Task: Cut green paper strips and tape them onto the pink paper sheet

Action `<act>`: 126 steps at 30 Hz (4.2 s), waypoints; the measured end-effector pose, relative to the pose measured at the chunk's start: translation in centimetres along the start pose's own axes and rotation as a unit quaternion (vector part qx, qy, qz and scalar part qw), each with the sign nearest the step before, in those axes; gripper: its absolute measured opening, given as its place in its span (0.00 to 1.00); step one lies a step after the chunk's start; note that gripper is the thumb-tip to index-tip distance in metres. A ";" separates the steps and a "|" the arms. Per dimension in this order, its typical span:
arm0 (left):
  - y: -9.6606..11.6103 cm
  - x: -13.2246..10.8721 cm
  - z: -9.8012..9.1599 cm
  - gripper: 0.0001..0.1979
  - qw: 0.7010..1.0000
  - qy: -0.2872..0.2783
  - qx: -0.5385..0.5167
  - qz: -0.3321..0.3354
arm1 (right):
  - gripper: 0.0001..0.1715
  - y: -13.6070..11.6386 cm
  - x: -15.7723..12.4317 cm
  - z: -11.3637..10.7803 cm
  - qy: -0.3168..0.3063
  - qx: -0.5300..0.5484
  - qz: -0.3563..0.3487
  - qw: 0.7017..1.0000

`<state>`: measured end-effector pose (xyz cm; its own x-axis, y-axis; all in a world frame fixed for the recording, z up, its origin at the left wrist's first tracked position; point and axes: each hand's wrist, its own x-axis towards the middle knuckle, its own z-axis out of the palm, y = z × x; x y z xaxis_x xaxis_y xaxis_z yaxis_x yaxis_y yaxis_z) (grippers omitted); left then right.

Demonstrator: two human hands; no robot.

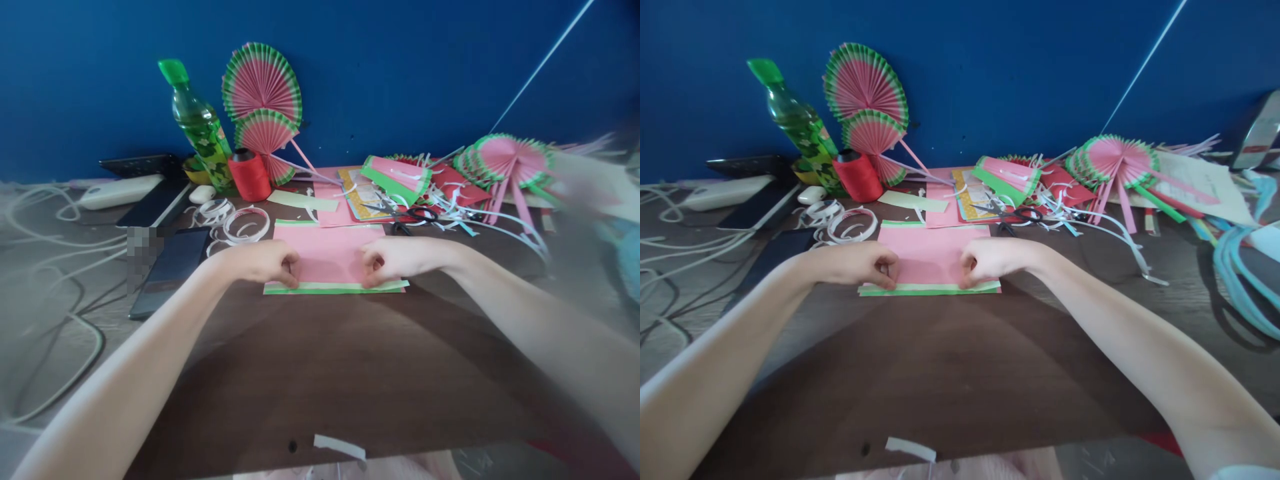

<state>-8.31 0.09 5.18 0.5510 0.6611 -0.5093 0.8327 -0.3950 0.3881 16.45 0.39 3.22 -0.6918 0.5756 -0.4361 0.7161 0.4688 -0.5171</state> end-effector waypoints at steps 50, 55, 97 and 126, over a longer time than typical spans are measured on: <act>-0.7 -1.6 -1.4 0.07 0.987 -0.042 0.102 -0.115 | 0.17 -0.3 -0.2 0.0 -0.009 0.009 0.002 1.000; -1.5 -2.3 -2.2 0.09 0.984 -0.041 0.096 -0.147 | 0.17 -0.4 -0.2 -0.1 -0.007 0.013 0.003 1.000; 2.7 3.1 6.3 0.22 0.928 0.290 0.130 0.196 | 0.18 -0.8 -0.3 -0.2 0.020 -0.044 0.056 0.997; 2.5 3.2 6.3 0.22 0.922 0.297 0.140 0.204 | 0.22 -1.4 -1.3 -0.4 0.028 -0.110 0.123 0.986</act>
<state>-4.05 -2.80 -0.33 0.7634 0.6208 0.1782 0.5902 -0.7826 0.1979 16.36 -0.75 4.79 -0.4932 0.7226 -0.4843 0.8685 0.4409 -0.2266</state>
